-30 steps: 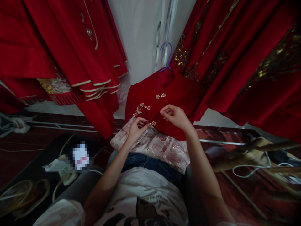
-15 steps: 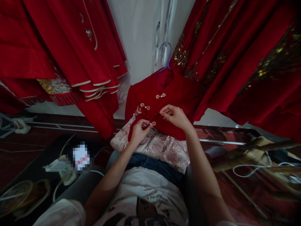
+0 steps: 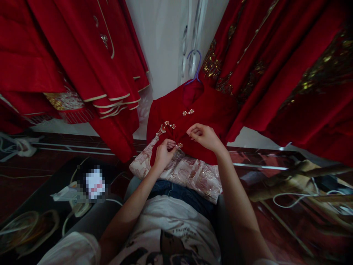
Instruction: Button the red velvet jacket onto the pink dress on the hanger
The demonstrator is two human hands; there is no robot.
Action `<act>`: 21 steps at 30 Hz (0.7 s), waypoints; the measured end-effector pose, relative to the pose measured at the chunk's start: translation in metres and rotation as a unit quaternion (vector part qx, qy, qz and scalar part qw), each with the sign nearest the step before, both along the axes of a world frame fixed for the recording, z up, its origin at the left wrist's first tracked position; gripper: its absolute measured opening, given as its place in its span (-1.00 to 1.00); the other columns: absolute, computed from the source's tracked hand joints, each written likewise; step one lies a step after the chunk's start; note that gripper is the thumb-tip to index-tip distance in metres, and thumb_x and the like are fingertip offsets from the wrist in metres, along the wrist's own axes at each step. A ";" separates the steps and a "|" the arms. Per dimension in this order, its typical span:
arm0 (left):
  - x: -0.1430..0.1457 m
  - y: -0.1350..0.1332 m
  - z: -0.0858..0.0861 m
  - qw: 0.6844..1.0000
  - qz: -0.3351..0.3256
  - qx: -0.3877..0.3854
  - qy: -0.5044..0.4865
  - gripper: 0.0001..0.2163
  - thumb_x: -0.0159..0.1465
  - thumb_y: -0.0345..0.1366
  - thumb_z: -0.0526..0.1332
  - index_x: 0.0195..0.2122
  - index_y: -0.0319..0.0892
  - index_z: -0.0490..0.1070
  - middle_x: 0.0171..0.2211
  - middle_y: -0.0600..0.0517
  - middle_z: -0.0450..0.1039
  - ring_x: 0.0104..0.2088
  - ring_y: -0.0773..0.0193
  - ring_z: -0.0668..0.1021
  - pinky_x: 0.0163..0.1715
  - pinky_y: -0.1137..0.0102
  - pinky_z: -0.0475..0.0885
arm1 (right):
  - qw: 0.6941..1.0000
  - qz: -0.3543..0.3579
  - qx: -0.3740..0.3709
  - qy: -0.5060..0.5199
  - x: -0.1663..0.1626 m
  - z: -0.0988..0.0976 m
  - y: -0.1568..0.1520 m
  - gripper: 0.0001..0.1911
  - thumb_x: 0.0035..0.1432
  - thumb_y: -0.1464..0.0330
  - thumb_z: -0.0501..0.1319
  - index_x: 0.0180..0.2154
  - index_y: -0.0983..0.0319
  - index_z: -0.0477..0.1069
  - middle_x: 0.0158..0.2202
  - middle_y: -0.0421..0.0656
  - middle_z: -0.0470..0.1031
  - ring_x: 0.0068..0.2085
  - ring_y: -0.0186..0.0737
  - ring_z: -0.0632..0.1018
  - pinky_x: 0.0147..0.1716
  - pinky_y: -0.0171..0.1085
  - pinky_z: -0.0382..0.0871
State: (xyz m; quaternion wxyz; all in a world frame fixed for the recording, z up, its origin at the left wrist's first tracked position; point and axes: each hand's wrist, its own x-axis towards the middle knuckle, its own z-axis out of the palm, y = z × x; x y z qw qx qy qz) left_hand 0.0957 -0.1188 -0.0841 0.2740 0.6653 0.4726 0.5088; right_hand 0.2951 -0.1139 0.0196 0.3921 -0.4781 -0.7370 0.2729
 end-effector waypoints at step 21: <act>0.001 -0.003 0.001 0.998 0.009 0.041 0.049 -0.89 0.18 -0.31 0.29 -0.27 -0.15 0.43 -0.32 0.01 0.49 -0.33 0.29 0.54 -0.24 0.37 0.46 | 0.999 0.000 -0.016 -0.029 0.004 -0.004 0.003 -0.86 0.18 0.33 0.19 -0.25 0.24 0.47 -0.31 -0.12 0.59 -0.30 -0.27 0.59 -0.24 -0.26 0.50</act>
